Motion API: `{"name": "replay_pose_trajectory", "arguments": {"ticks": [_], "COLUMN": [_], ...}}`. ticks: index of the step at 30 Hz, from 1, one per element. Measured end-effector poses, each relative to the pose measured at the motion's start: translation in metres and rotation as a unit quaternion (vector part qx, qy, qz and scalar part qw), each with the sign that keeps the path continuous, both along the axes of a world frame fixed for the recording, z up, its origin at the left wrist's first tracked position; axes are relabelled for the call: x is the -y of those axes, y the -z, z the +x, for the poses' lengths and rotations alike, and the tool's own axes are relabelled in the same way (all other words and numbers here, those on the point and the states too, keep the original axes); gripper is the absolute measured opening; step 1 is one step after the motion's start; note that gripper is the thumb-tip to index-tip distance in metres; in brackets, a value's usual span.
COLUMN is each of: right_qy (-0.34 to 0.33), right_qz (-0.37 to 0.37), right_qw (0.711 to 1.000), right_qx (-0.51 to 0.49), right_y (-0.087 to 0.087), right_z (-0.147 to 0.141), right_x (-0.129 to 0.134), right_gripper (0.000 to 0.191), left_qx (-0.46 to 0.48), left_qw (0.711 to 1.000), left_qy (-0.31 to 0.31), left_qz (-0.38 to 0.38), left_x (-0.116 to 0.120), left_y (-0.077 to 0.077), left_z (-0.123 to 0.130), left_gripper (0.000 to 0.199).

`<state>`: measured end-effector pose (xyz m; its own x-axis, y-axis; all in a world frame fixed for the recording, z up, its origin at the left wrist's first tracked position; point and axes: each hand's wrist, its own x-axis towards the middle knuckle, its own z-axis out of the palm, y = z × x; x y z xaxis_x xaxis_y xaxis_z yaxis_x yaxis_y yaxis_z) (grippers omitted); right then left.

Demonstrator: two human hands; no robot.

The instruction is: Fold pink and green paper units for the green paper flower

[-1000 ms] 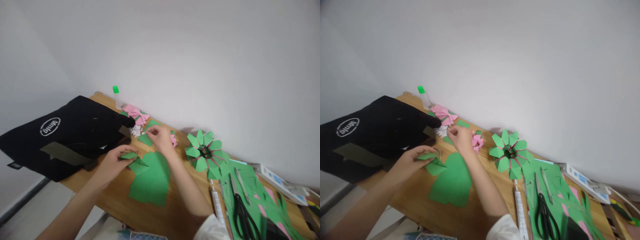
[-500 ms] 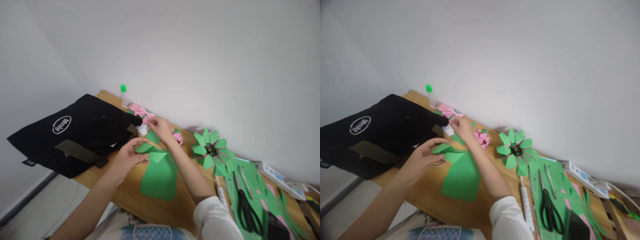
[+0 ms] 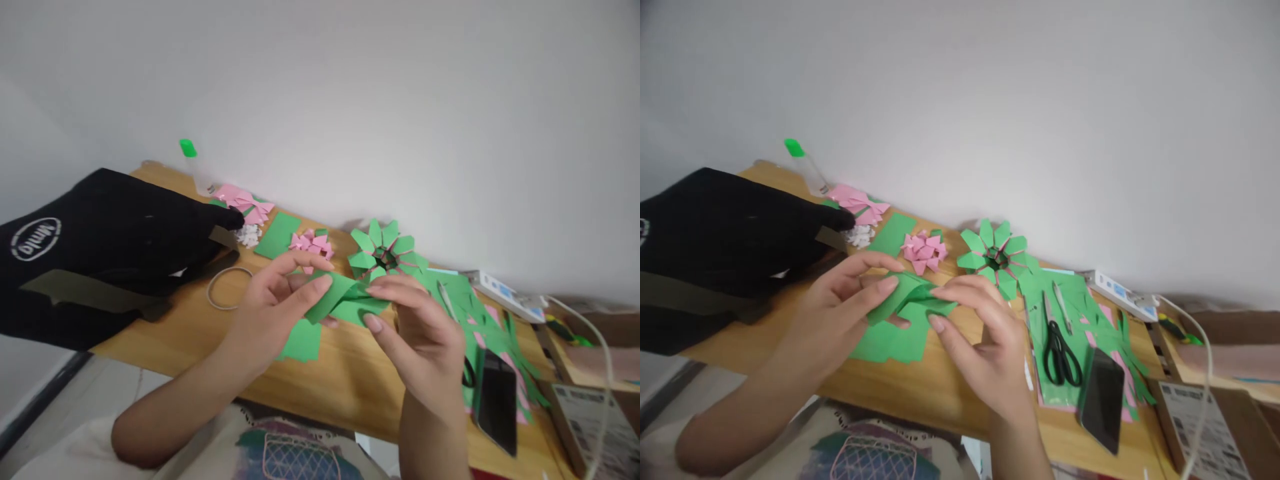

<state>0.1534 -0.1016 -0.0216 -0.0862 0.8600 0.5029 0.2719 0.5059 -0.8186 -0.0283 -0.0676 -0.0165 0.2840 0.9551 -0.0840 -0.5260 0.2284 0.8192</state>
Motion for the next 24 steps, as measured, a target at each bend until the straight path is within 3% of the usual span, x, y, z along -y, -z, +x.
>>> {"name": "replay_pose_trajectory", "arguments": {"ticks": [8, 14, 19, 24], "right_qy": [0.055, 0.076, 0.097, 0.138], "right_qz": [0.069, 0.074, 0.08, 0.047], "right_qw": [0.996, 0.994, 0.992, 0.989], "right_qx": [-0.008, -0.007, -0.022, -0.04], "right_y": [0.013, 0.016, 0.013, 0.009], "right_z": [0.008, 0.003, -0.003, -0.01], "right_x": [0.035, 0.046, 0.051, 0.056], "right_gripper": [0.036, 0.03, 0.025, 0.017], "left_qx": [-0.072, -0.149, -0.188, -0.198], "left_qw": [0.996, 0.987, 0.976, 0.969], "left_qy": [0.021, 0.028, 0.017, 0.01], "left_qz": [0.042, 0.06, 0.11, 0.146], "left_x": [0.021, 0.029, 0.03, 0.033], "left_y": [0.009, 0.005, 0.004, 0.003], "left_z": [0.017, 0.015, 0.014, 0.013], "left_gripper": [0.009, 0.021, 0.005, 0.008]}}
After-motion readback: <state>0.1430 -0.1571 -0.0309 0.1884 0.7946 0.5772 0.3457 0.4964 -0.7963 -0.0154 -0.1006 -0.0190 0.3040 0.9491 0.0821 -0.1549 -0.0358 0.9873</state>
